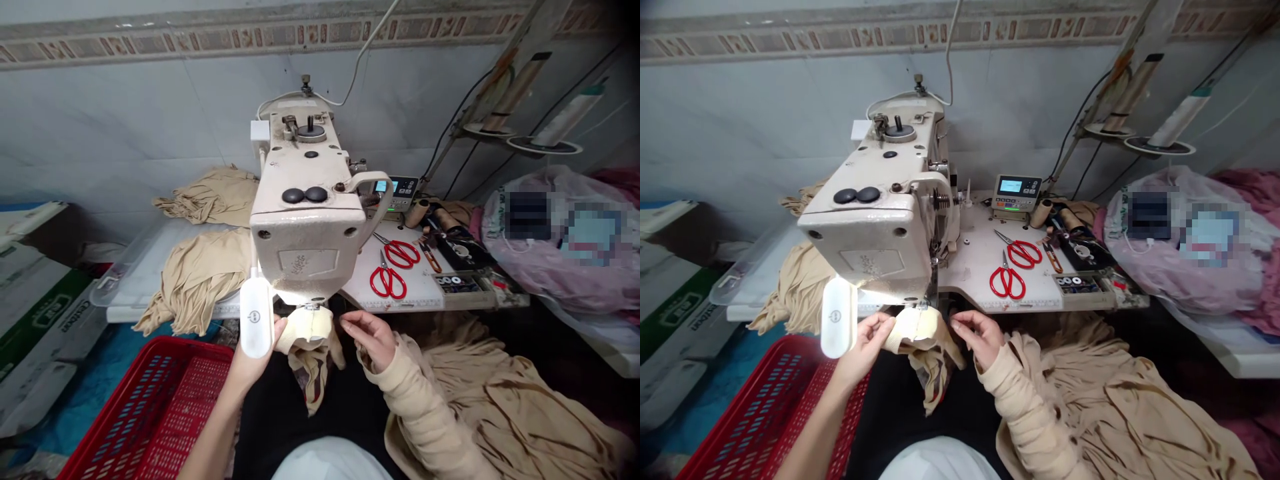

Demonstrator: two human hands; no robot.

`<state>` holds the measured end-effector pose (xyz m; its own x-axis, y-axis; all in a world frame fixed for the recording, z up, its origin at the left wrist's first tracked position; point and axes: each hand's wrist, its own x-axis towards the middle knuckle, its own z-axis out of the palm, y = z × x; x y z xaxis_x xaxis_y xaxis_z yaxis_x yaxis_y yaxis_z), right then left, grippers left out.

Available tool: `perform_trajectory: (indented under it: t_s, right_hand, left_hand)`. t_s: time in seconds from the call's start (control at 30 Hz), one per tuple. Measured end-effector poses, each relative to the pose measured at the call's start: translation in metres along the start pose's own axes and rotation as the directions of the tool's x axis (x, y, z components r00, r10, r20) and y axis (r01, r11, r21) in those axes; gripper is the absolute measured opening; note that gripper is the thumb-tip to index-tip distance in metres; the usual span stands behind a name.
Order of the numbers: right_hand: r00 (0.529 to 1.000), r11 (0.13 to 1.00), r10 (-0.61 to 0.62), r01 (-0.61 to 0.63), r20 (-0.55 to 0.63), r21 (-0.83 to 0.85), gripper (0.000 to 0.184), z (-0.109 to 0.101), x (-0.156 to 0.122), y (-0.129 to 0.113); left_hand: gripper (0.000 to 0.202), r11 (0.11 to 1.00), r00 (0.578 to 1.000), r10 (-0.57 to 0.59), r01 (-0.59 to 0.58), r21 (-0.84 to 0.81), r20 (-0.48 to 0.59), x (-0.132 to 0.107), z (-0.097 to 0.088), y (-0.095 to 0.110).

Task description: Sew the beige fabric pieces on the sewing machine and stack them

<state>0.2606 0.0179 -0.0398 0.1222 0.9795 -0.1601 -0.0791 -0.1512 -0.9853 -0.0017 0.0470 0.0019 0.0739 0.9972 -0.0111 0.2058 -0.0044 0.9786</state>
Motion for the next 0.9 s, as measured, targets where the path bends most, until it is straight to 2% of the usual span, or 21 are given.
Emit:
perform_trajectory:
  t_s: [0.17, 0.33, 0.4, 0.47, 0.53, 0.6, 0.63, 0.67, 0.7, 0.77, 0.83, 0.9]
  right_hand:
    - [0.979, 0.997, 0.082, -0.083, 0.184, 0.001, 0.044, 0.017, -0.027, -0.002]
    - [0.967, 0.997, 0.057, -0.041, 0.247, -0.067, 0.040, 0.041, -0.040, -0.009]
    - [0.961, 0.995, 0.039, -0.011, 0.273, -0.103, 0.040, 0.045, -0.041, -0.018]
    - [0.952, 0.996, 0.007, 0.021, 0.307, -0.089, 0.039, 0.046, -0.043, -0.028]
    - [0.935, 0.999, -0.021, 0.036, 0.354, -0.037, 0.034, 0.044, -0.044, -0.037]
    - [0.908, 1.000, 0.004, 0.002, 0.418, -0.013, 0.039, 0.042, -0.046, -0.041]
    - [0.888, 0.999, 0.045, -0.033, 0.457, -0.033, 0.042, 0.041, -0.047, -0.042]
    - [0.865, 0.995, 0.091, -0.062, 0.493, -0.074, 0.043, 0.040, -0.047, -0.041]
    - [0.841, 0.988, 0.136, -0.076, 0.523, -0.135, 0.044, 0.039, -0.048, -0.039]
    - [0.810, 0.957, 0.208, -0.052, 0.549, -0.286, 0.044, 0.040, -0.049, -0.037]
    - [0.795, 0.911, 0.242, 0.011, 0.556, -0.411, 0.046, 0.041, -0.050, -0.036]
    - [0.788, 0.873, 0.258, 0.057, 0.559, -0.484, 0.048, 0.042, -0.051, -0.037]
  left_hand:
    - [0.043, 0.995, 0.995, -0.101, 0.101, -0.022, 0.016, -0.013, -0.005, -0.001]
    - [0.044, 0.986, 0.990, -0.141, 0.142, -0.087, 0.016, -0.023, 0.004, -0.006]
    - [0.042, 0.974, 0.981, -0.181, 0.189, -0.121, 0.075, -0.029, 0.008, -0.007]
    - [0.038, 0.975, 0.963, -0.163, 0.191, -0.118, 0.213, -0.035, 0.009, -0.006]
    - [0.034, 0.991, 0.907, -0.064, 0.108, -0.083, 0.417, -0.040, 0.006, -0.002]
    - [0.030, 0.996, 0.800, 0.046, 0.005, -0.083, 0.598, -0.041, -0.001, 0.002]
    - [0.028, 0.994, 0.757, 0.088, -0.024, -0.107, 0.648, -0.040, -0.006, 0.003]
    - [0.027, 0.989, 0.741, 0.117, -0.028, -0.143, 0.661, -0.039, -0.011, 0.003]
    - [0.026, 0.982, 0.754, 0.135, -0.014, -0.190, 0.643, -0.037, -0.015, 0.003]
    - [0.024, 0.958, 0.824, 0.142, 0.024, -0.284, 0.548, -0.034, -0.019, 0.001]
    - [0.023, 0.959, 0.875, 0.121, 0.019, -0.284, 0.469, -0.032, -0.016, 0.002]
    - [0.021, 0.988, 0.866, 0.102, -0.030, -0.153, 0.490, -0.032, -0.005, 0.005]
